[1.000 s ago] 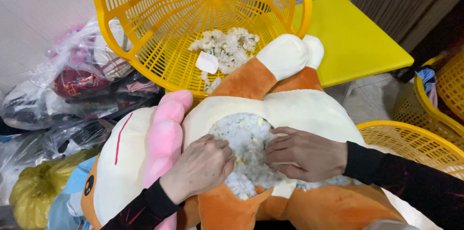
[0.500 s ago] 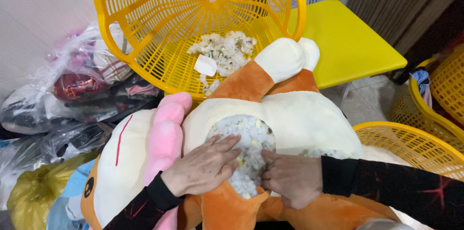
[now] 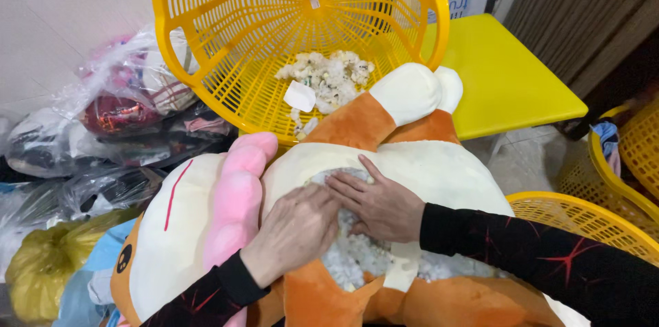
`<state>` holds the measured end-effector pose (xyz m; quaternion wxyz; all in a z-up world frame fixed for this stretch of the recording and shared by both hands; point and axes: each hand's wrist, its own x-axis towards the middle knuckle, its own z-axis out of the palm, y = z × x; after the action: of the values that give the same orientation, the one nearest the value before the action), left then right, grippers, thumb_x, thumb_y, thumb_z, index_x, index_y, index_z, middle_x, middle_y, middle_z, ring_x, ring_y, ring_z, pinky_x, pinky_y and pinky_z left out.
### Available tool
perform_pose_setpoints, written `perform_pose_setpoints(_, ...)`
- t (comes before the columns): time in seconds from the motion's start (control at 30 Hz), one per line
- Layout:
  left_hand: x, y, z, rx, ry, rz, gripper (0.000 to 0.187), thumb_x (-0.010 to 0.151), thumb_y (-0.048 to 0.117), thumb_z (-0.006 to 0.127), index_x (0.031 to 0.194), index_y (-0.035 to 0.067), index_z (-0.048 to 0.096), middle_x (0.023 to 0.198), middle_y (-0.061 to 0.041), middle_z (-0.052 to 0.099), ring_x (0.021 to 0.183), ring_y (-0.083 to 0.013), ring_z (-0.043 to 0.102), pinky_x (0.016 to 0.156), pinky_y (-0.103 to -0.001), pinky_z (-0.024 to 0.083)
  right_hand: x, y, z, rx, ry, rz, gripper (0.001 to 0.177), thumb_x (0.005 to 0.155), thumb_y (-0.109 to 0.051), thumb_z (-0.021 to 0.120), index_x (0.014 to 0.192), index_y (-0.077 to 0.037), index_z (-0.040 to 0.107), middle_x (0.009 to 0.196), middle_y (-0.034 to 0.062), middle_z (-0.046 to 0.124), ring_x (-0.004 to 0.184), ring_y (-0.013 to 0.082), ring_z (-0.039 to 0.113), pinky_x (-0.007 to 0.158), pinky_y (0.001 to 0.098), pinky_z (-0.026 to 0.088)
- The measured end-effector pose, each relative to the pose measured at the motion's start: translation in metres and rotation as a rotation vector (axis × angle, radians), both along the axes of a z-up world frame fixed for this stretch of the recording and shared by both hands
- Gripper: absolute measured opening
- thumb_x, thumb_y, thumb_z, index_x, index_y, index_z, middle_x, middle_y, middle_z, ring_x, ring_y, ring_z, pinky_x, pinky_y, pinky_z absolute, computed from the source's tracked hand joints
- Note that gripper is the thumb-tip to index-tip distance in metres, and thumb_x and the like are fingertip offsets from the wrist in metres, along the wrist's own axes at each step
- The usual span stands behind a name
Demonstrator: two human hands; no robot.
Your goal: The person repeatedly scoops white stuffing from a yellow basket and packs it into the torso opening of a large plush toy. They press and distribute the stuffing by hand to fill the cavity.
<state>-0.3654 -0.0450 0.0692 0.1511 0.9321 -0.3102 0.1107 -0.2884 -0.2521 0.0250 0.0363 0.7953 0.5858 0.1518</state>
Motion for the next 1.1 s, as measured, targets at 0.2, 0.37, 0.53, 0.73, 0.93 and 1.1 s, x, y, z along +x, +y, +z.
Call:
perform_pose_setpoints(0.2,0.074,0.013,-0.022,0.13,-0.178,0.339,0.08,0.077,0.043,0.077,0.138,0.001,0.047,0.133,-0.032,0.056,0.119,-0.05,0.055,0.095,-0.056,0.048,0.017,0.015,-0.019,-0.29,-0.008,-0.163,0.086,0.087,-0.056,0.061,0.147,0.002,0.041,0.152,0.014,0.044,0.144,0.0274,0.034,0.121,0.0632,0.006)
perform_pose_setpoints(0.37,0.106,0.01,-0.051,0.243,0.055,0.486,0.095,0.08,0.038,0.072,0.158,0.01,0.026,0.143,-0.038,0.046,0.122,-0.0543,0.053,0.096,-0.061,0.047,0.03,0.021,-0.031,-0.293,-0.03,-0.271,0.092,0.088,-0.061,0.053,0.154,0.002,0.034,0.156,0.0137,0.044,0.145,0.0235,0.034,0.12,0.0618,-0.001)
perform_pose_setpoints(0.53,0.106,0.015,-0.061,0.321,0.158,0.634,0.074,0.093,0.011,0.054,0.164,0.01,0.031,0.129,-0.028,0.061,0.111,-0.0462,0.066,0.094,-0.055,0.055,0.03,0.029,-0.04,-0.444,-0.06,-0.376,0.089,0.099,-0.061,0.044,0.156,0.006,0.028,0.153,0.0173,0.045,0.142,0.0237,0.04,0.12,0.0616,-0.007)
perform_pose_setpoints(0.73,0.079,0.036,-0.015,0.039,0.277,0.374,0.079,0.08,0.026,0.074,0.146,0.002,0.038,0.139,-0.027,0.053,0.122,-0.0431,0.056,0.098,-0.05,0.047,0.021,-0.013,-0.011,-0.049,0.166,-0.113,0.069,0.091,-0.041,0.056,0.146,-0.001,0.047,0.148,0.0168,0.052,0.143,0.0279,0.044,0.118,0.071,0.009)
perform_pose_setpoints(0.93,0.022,0.047,-0.013,0.055,0.166,-0.055,0.049,0.085,0.017,0.057,0.131,0.003,0.064,0.147,-0.018,0.059,0.135,-0.0317,0.055,0.114,-0.043,0.04,-0.009,-0.032,-0.008,0.119,0.187,-0.015,0.049,0.092,-0.021,0.058,0.137,0.0,0.057,0.147,0.017,0.056,0.141,0.0276,0.048,0.126,0.0511,0.027)
perform_pose_setpoints(1.1,0.017,0.038,-0.03,0.417,0.039,-0.045,0.056,0.082,0.025,0.053,0.128,-0.005,0.063,0.138,-0.02,0.061,0.136,-0.0298,0.051,0.118,-0.062,0.022,-0.014,-0.008,-0.014,0.1,0.15,0.157,0.058,0.093,-0.034,0.058,0.132,0.009,0.054,0.146,0.0267,0.052,0.14,0.0352,0.042,0.116,0.0554,0.022)
